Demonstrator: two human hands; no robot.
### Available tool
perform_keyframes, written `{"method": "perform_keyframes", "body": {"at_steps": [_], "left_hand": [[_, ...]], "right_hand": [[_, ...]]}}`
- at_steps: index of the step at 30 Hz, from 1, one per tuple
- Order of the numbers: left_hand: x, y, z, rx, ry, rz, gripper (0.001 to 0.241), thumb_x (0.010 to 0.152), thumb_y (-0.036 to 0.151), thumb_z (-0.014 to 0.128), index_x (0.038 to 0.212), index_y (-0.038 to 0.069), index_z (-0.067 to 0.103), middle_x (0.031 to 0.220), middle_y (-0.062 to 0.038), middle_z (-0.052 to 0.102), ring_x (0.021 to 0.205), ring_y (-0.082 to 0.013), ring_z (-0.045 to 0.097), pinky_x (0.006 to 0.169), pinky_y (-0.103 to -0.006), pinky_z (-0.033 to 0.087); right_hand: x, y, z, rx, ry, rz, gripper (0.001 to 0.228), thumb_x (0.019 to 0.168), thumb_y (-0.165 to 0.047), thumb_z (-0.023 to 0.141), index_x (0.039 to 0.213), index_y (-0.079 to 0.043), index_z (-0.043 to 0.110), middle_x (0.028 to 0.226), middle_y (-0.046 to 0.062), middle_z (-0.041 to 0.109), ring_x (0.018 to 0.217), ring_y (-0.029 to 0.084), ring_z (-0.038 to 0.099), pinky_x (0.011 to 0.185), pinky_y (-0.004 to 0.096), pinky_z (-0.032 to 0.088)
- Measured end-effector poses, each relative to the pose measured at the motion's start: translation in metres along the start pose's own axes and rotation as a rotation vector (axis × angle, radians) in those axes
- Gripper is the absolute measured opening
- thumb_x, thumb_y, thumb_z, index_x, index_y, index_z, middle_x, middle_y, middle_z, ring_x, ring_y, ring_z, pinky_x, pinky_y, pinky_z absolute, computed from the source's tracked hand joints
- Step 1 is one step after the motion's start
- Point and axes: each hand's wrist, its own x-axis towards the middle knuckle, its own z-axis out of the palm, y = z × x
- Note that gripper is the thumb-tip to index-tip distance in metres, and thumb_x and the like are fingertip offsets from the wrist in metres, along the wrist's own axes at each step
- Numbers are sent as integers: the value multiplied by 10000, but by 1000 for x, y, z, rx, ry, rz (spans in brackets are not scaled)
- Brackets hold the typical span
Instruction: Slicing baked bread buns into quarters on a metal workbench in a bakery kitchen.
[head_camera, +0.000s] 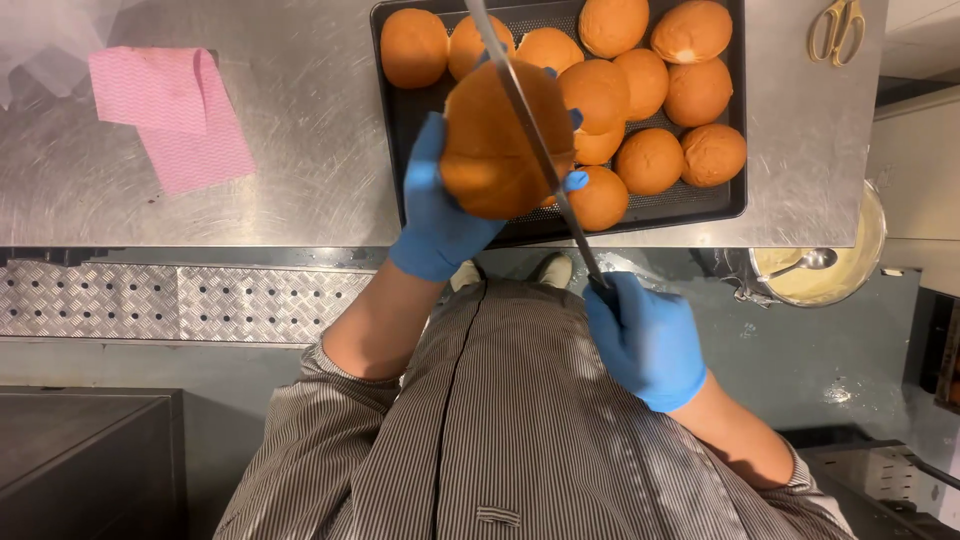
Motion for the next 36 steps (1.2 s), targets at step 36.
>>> {"method": "perform_keyframes", "body": {"at_steps": [36], "left_hand": [[3,-25,4,60,-32,13,761,1075,580,490,1610,54,357,1590,-153,467,1475,-324,468,1295,-492,342]], "right_hand": [[-4,23,36,14,-70,218,146,942,-118,688,897,-6,607,563,140,602,449,316,597,440,418,447]]}}
